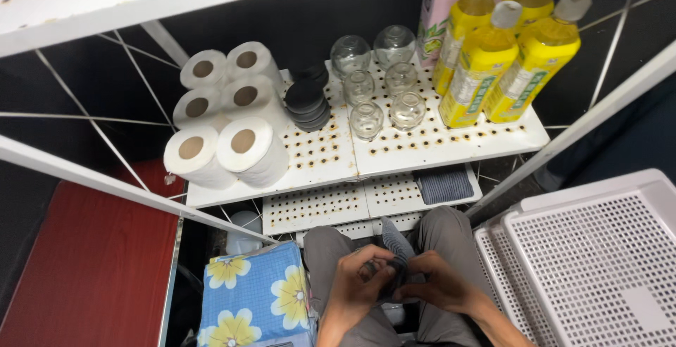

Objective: The person folds several striped and floral cloths by hand and places them on a white metal shelf. The person handles the cloths one at a time, folding them into neat rectangles and stacking them on the shelf.

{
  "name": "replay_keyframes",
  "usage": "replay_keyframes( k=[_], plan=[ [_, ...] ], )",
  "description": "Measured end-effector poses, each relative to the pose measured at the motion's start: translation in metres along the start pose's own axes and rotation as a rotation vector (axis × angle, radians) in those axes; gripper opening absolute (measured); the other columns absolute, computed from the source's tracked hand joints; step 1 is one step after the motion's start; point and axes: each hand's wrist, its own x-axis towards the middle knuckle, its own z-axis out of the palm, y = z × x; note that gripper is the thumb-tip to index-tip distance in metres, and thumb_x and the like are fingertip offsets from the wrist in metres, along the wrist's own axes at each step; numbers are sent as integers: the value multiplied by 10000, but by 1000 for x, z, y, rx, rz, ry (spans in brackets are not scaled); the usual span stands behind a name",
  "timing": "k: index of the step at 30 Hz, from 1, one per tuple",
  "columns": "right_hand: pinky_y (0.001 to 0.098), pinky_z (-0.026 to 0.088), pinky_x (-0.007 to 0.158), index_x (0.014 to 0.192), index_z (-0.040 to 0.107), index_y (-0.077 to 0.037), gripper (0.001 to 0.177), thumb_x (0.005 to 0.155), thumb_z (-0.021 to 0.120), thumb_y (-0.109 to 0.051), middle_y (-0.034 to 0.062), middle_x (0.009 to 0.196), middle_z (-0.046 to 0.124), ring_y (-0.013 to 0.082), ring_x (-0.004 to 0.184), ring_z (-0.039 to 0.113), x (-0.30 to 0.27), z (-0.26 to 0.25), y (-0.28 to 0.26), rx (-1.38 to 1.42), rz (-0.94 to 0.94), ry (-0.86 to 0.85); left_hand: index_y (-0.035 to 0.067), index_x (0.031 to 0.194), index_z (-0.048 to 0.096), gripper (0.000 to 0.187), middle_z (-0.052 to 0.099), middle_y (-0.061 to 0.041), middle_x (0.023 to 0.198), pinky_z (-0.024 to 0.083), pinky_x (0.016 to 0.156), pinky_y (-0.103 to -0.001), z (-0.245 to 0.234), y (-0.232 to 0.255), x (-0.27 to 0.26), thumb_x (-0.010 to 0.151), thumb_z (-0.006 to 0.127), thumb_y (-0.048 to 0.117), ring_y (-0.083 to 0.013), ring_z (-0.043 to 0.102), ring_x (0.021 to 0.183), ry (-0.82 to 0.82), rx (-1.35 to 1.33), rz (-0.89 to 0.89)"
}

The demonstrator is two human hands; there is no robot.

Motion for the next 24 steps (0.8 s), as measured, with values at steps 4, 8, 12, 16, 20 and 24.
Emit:
replay_keyframes(
  k=[4, 8, 12, 16, 20, 24],
  plan=[
    [336, 468, 583, 743, 715, -107, 393, 906, 1034, -270, -41, 678, 600, 88, 627, 555, -18, -2, 9, -33, -70, 48, 176, 1182, 820, 259, 793, -6, 997, 561, 788, -320, -1, 6, 1, 1005, 670, 61, -174, 704, 849, -19, 208, 144],
    [326, 467, 642, 908, 709, -90, 152, 1021, 771, -170, 28, 792, 659, 168, 694, 605, -29, -2, 7, 490, 92, 500, 140, 1308, 635, 218, 452, 22, 901, 364, 770, -335, -3, -8, 5, 1104, 574, 188, -117, 418, 796, 67, -262, -60],
    [304, 537, 683, 1009, 605, -15, 132, 1132, 607, -64, 120, 849, 659, 190, 745, 649, -18, -27, -14, 871, 15, 652, 121, 1282, 512, 147, 621, -74, 958, 516, 696, -334, -18, 18, 8, 1166, 601, 116, -170, 559, 797, 9, -781, 24],
    [376, 699, 719, 1090, 684, -12, 85, 1080, 736, -78, 195, 963, 801, 297, 837, 821, -25, -78, -68, 864, 63, 409, 120, 1470, 514, 666, 555, -24, 1016, 500, 918, -284, -64, 70, -6, 916, 775, -142, -118, 538, 965, -377, -277, 40],
    [296, 469, 613, 1295, 764, -278, 541, 829, 1025, -187, -36, 837, 733, 124, 703, 650, -47, -106, -94, -247, 491, -84, 398, 1398, 654, 532, 786, 13, 1367, 494, 1051, -424, -110, 45, -20, 933, 871, 257, -256, 681, 1300, -536, 714, -267],
    [282, 530, 634, 840, 815, -307, 349, 854, 668, 9, -145, 822, 848, 57, 686, 757, -98, -124, -41, -719, 509, -320, 252, 947, 804, 435, 822, 44, 937, 581, 739, -361, -146, -12, -49, 821, 616, -119, -168, 765, 818, -552, 874, -434]
  ],
)
